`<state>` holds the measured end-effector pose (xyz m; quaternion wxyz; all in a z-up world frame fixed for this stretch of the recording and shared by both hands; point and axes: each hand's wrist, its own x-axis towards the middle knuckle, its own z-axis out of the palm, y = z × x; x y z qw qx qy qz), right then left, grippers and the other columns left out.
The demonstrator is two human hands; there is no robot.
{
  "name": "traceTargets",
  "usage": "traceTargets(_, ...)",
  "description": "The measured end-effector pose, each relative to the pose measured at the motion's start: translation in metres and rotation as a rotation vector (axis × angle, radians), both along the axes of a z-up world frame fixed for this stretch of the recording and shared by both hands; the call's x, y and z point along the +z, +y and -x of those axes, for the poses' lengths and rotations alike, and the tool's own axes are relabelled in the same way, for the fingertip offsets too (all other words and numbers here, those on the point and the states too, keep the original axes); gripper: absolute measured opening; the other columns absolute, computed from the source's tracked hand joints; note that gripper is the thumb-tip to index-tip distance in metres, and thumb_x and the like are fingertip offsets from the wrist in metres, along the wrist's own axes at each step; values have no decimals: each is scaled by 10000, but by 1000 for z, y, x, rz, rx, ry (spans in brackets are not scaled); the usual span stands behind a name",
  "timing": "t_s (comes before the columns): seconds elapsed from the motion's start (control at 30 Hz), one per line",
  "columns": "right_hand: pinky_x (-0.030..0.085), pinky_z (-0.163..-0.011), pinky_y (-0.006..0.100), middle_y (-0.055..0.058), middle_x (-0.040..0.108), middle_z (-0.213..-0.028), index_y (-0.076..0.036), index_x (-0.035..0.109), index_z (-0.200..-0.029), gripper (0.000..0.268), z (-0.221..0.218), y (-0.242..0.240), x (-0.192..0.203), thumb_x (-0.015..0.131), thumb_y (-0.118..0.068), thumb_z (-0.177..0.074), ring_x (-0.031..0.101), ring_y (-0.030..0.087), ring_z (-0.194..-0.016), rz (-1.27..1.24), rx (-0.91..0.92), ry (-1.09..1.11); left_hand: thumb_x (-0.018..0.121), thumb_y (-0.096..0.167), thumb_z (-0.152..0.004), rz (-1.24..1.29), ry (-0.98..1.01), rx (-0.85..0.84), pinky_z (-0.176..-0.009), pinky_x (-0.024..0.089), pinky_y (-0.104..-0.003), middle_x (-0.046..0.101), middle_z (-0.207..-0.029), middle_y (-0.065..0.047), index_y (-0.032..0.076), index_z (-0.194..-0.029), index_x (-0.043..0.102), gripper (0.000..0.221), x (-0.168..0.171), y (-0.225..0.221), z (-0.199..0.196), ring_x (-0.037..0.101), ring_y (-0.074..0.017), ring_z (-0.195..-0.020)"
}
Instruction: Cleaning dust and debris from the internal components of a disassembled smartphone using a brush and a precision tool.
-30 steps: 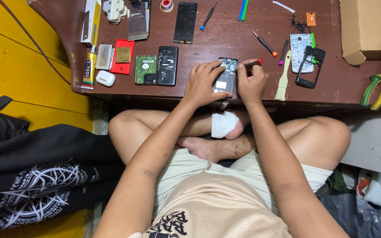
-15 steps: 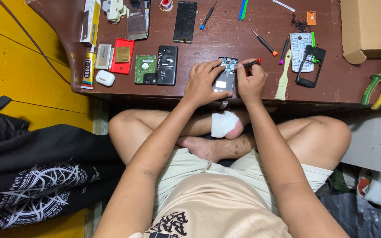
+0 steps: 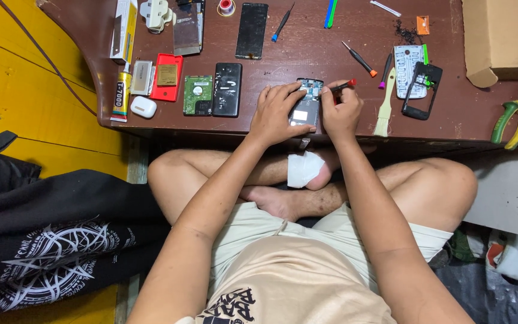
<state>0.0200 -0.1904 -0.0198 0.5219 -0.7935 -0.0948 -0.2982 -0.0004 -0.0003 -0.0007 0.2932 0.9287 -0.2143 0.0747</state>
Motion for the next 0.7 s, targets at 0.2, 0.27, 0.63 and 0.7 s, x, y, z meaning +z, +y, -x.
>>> traceTargets(0.2, 591, -660, 390, 95, 766, -739, -76, 703, -940, 50, 0, 0, 0, 742, -93, -967, 766, 301, -739, -25, -2, 5, 838, 642, -733, -4, -2, 2, -1181, 223, -623, 553, -1455, -62, 188, -1393, 597, 837, 3, 0, 0, 481, -294, -1372)
traceTargets(0.27, 589, -655, 390, 98, 765, -740, -74, 702, -943, 47, 2, 0, 3, 733, -90, -975, 763, 305, -733, -22, -2, 5, 842, 638, -731, 2, -2, -1, -1181, 225, -625, 554, -1454, -63, 184, -1390, 599, 837, 4, -1, 1, 481, -296, -1373)
traceTargets(0.63, 583, -634, 391, 93, 762, -733, -79, 702, -940, 49, 2, 0, 3, 732, -104, -970, 761, 310, -725, -18, -45, 7, 832, 668, -735, 12, -1, -2, -1181, 230, -625, 557, -1448, -62, 185, -1388, 600, 845, 5, 0, 1, 491, -294, -1361)
traceTargets(0.7, 585, -638, 375, 84, 767, -734, -76, 698, -941, 48, 2, 1, 4, 728, -98, -971, 764, 287, -714, -41, -36, 14, 826, 663, -737, 7, -6, -3, -1182, 235, -622, 552, -1457, -58, 185, -1389, 595, 840, 6, 0, 2, 490, -291, -1364)
